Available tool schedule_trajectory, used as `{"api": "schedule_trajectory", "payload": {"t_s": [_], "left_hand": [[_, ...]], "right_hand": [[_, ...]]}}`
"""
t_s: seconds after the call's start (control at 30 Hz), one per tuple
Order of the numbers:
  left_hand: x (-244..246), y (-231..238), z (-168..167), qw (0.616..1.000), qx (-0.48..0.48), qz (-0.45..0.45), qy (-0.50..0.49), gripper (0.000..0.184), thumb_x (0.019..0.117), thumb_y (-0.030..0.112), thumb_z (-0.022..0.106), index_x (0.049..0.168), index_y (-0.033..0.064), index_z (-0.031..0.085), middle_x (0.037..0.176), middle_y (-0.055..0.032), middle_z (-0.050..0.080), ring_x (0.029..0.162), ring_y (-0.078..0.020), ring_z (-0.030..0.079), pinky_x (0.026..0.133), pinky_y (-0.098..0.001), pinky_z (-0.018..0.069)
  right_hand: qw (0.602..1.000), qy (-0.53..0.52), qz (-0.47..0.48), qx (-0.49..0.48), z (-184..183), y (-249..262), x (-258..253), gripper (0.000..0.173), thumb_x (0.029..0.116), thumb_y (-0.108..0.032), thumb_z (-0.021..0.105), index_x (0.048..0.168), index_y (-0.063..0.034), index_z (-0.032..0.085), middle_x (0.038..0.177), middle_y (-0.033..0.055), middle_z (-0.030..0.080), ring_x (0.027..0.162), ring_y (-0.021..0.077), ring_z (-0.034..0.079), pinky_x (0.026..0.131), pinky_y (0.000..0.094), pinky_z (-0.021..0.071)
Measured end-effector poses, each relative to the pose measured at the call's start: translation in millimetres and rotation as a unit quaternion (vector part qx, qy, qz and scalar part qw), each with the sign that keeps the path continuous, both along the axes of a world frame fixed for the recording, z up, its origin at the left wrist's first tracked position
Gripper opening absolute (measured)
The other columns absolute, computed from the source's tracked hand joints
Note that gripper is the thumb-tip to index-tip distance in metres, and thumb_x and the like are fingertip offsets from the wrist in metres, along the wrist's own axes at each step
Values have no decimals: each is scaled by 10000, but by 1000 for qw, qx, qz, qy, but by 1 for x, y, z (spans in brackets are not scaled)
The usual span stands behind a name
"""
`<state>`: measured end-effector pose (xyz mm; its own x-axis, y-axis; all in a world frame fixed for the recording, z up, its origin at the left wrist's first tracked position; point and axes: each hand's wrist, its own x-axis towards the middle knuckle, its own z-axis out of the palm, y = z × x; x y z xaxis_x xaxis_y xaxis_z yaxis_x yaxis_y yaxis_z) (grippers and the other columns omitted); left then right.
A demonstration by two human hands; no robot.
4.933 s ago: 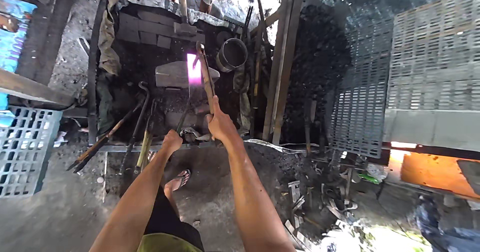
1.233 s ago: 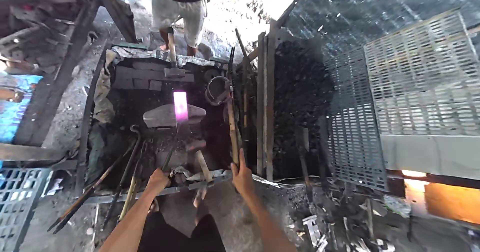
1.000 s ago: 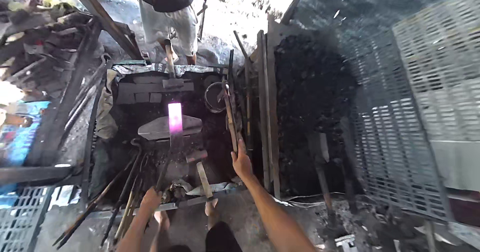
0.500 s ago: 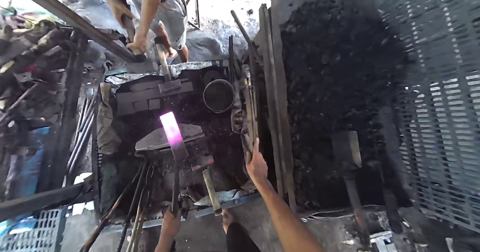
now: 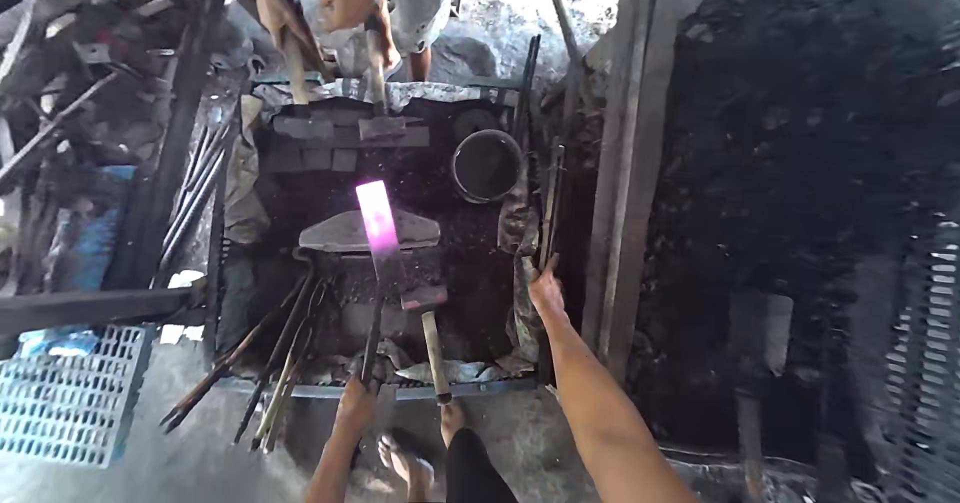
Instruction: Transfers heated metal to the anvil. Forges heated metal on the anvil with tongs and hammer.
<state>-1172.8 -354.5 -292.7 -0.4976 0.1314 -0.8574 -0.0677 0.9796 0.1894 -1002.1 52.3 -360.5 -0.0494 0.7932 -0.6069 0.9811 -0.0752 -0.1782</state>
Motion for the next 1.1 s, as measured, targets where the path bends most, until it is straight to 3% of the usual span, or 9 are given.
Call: {"api": "schedule_trajectory", "payload": {"t_s": [0.17, 0.3, 0.43, 0.57, 0.67, 0.77, 0.9, 1.03, 1.1], "left_hand": [[-11, -11, 9, 1000, 25, -15, 9, 422, 1045, 262, 578, 1371, -5, 563, 1166, -269, 676, 1085, -422, 669, 949, -613, 523], [-25, -27, -9, 999, 30, -40, 11, 408, 1039, 272, 585, 1323, -20, 589, 1145, -272, 681, 1062, -418, 678, 936, -611, 530], [-44, -37, -17, 996, 37, -75, 18, 427, 1044, 308, 583, 1329, -10, 593, 1176, -278, 678, 1093, -423, 677, 949, -615, 528], [-52, -50, -7, 995, 42, -95, 3, 483, 1026, 318, 599, 1370, -19, 561, 1250, -281, 656, 1155, -431, 656, 988, -616, 519], [-63, -55, 0, 994, 48, -97, 25, 576, 1054, 352, 544, 1544, 81, 408, 1342, -256, 630, 1210, -427, 643, 1016, -622, 509], [-59, -61, -7, 990, 90, -93, 47, 638, 1062, 332, 530, 1640, 236, 278, 1365, -217, 636, 1197, -423, 655, 999, -644, 513], [-45, -54, -8, 994, 83, -65, 41, 651, 1072, 355, 513, 1654, 283, 230, 1393, -191, 628, 1211, -407, 650, 1006, -643, 507], [-35, -23, 17, 1000, 13, -15, 13, 531, 1065, 393, 535, 1489, 82, 459, 1255, -233, 668, 1136, -405, 672, 962, -606, 534], [-34, -22, 24, 996, 83, 20, -33, 490, 974, 371, 704, 1285, 7, 600, 1018, -202, 696, 893, -339, 698, 820, -529, 577]], "right_hand": [[998, -46, 25, -46, 27, 3, -15, 786, 1041, -294, 512, 1665, -161, 53, 1314, 242, 651, 1193, 387, 664, 990, 579, 538], [998, -60, 4, 23, 45, -13, -12, 742, 1021, -238, 506, 1664, -233, 135, 1399, 234, 586, 1158, 390, 672, 920, 558, 573], [995, -28, -17, 94, 64, -86, -2, 621, 1052, -232, 472, 1638, -189, 270, 1479, 250, 502, 1170, 397, 659, 914, 536, 586], [997, -30, 62, -44, 61, -211, 18, 503, 1060, -275, 494, 1523, -81, 466, 1448, 254, 546, 1263, 401, 611, 1030, 560, 524], [972, -45, 158, -167, 39, -275, 14, 518, 1058, -329, 529, 1466, -10, 523, 1474, 269, 527, 1367, 406, 526, 1134, 558, 436], [960, -64, 188, -198, 14, -305, 1, 565, 1042, -403, 541, 1491, -61, 506, 1491, 267, 502, 1354, 418, 531, 1103, 571, 462], [946, -110, 219, -213, -4, -308, -33, 612, 995, -338, 610, 1524, -84, 434, 1438, 231, 564, 1268, 405, 603, 1016, 596, 511], [942, -4, 139, -305, -16, -278, -47, 829, 857, -277, 776, 1536, -32, 370, 1373, 242, 605, 1259, 388, 605, 1052, 596, 482], [930, 141, -58, -334, -45, -277, -42, 715, 800, -74, 786, 1432, 17, 464, 1181, 247, 658, 1034, 350, 674, 885, 538, 569]]}}
